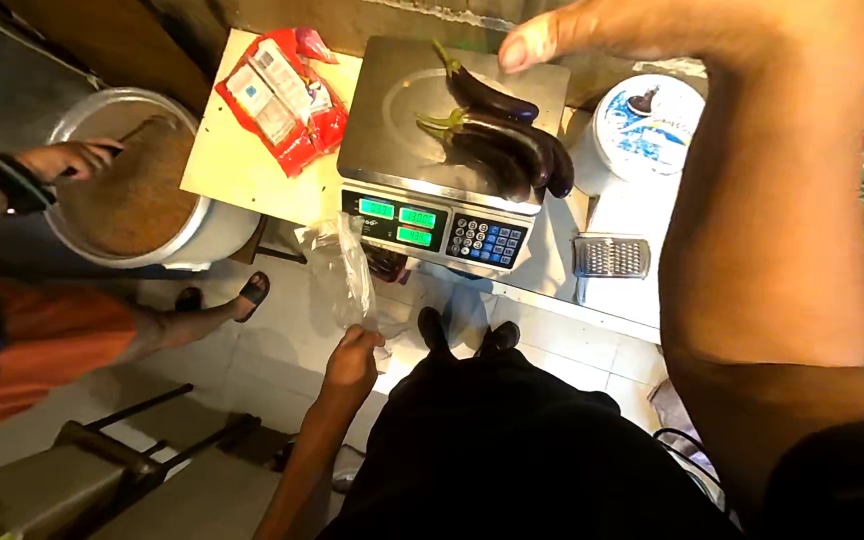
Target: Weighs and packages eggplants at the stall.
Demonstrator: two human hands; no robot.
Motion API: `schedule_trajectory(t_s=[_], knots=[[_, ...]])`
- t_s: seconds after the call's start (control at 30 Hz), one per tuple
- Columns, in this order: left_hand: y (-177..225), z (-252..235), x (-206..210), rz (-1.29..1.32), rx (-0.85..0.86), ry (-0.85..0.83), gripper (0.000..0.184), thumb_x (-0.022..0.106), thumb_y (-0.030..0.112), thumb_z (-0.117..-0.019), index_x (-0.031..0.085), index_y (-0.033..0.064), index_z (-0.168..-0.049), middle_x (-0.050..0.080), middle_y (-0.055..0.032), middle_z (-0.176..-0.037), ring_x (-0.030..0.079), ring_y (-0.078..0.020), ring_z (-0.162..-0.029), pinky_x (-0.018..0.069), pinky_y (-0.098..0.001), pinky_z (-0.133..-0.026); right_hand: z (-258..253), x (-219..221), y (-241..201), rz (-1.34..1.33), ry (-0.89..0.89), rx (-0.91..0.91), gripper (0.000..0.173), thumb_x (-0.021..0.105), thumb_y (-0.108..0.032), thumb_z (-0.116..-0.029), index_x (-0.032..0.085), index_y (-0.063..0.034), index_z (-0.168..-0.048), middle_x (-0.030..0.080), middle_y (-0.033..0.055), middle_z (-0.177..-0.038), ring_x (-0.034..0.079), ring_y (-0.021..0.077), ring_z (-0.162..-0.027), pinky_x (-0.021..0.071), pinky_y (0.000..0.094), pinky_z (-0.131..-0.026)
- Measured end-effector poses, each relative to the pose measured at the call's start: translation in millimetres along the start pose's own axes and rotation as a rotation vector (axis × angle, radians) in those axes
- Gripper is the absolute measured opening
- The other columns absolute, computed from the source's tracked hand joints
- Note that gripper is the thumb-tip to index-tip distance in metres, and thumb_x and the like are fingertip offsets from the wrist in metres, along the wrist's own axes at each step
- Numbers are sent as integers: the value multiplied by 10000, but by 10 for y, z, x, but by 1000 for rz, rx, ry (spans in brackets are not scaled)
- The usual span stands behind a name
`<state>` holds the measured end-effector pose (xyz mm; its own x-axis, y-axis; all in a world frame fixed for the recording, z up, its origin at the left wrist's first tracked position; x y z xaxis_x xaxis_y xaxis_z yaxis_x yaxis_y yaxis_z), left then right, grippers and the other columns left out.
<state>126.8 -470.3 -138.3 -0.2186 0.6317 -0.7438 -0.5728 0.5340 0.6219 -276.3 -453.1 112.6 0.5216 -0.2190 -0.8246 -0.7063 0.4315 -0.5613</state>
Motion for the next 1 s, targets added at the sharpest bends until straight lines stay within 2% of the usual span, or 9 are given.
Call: schedule_trajectory(t_s=[0.1, 0.2, 0.27, 0.37, 0.5, 0.6, 0.7, 0.87, 1.0], knots=[[41, 1, -31, 33, 53, 69, 293, 500, -107, -908, 763, 7, -972, 658, -235, -1136, 684, -329, -1012, 588, -447, -879, -94, 151, 58, 96, -66, 85, 822, 793, -671, -755, 648, -23, -1239, 646, 231, -1113, 603, 370, -1041, 436, 657, -895], [33, -9, -38, 30, 72, 87, 287, 513, -111, -916, 771, 6, -963, 633, -253, -1294, 687, -339, -1105, 584, -444, -942, -241, 365, 119, 105, -161, 69, 1000, 871, -557, -746, 434, -140, -1542, 543, 252, -1423, 525, 421, -1304, 396, 675, -1049], [34, -17, -63, 7, 58, 73, 283, 508, -111, -918, 766, 0, -956, 625, -236, -1329, 680, -331, -1135, 576, -449, -962, -329, 534, 236, 144, -202, 82, 1183, 917, -533, -697, 270, -244, -1645, 415, 252, -1569, 430, 458, -1416, 359, 698, -1105], [51, -32, -124, -23, 35, 53, 279, 509, -107, -924, 767, -3, -955, 626, -219, -1321, 679, -319, -1122, 579, -438, -949, -359, 790, 428, 215, -242, 145, 1276, 966, -498, -640, 217, -310, -1656, 401, 306, -1551, 449, 543, -1360, 375, 778, -1027], [92, -28, -195, -35, 16, 77, 222, 526, -112, -901, 721, -15, -858, 610, -234, -1203, 681, -295, -967, 599, -400, -819, -395, 1105, 678, 283, -311, 208, 1331, 979, -531, -591, 187, -378, -1651, 403, 311, -1543, 479, 550, -1323, 404, 790, -974], [90, -36, -211, -60, -11, 54, 218, 514, -95, -918, 720, -22, -916, 612, -228, -1175, 681, -289, -955, 601, -393, -816, -410, 1201, 766, 301, -307, 234, 1349, 980, -540, -580, 168, -406, -1649, 408, 318, -1532, 473, 558, -1321, 389, 797, -979], [87, -36, -210, -129, -15, 10, 244, 518, -26, -943, 746, -7, -1028, 645, -208, -1163, 693, -299, -981, 602, -421, -843, -374, 1162, 738, 311, -308, 242, 1322, 971, -522, -615, 161, -394, -1653, 378, 321, -1556, 453, 555, -1346, 363, 792, -1012], [166, -82, -199, -308, 92, 32, 209, 602, 229, -943, 779, 121, -972, 721, -83, -1082, 649, -335, -1078, 487, -582, -901, -376, 1194, 755, 364, -331, 253, 1355, 996, -449, -595, 154, -393, -1656, 407, 326, -1526, 500, 559, -1286, 411, 780, -960], [445, -301, -49, -211, 184, -115, 181, 638, 57, -934, 768, 41, -1060, 717, -153, -1129, 677, -354, -1082, 557, -548, -908, -397, 1260, 789, 337, -301, 256, 1308, 1003, -283, -578, 245, -386, -1639, 370, 348, -1542, 434, 593, -1331, 421, 771, -970]])
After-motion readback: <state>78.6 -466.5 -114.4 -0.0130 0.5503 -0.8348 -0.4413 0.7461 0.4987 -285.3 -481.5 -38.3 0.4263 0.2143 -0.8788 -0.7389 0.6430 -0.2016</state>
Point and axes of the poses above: each hand's wrist, its own z-axis away from the middle knuckle, its own x-axis out of the palm, y = z × x, the point moved 5 cm from there along -z, towards the middle knuckle
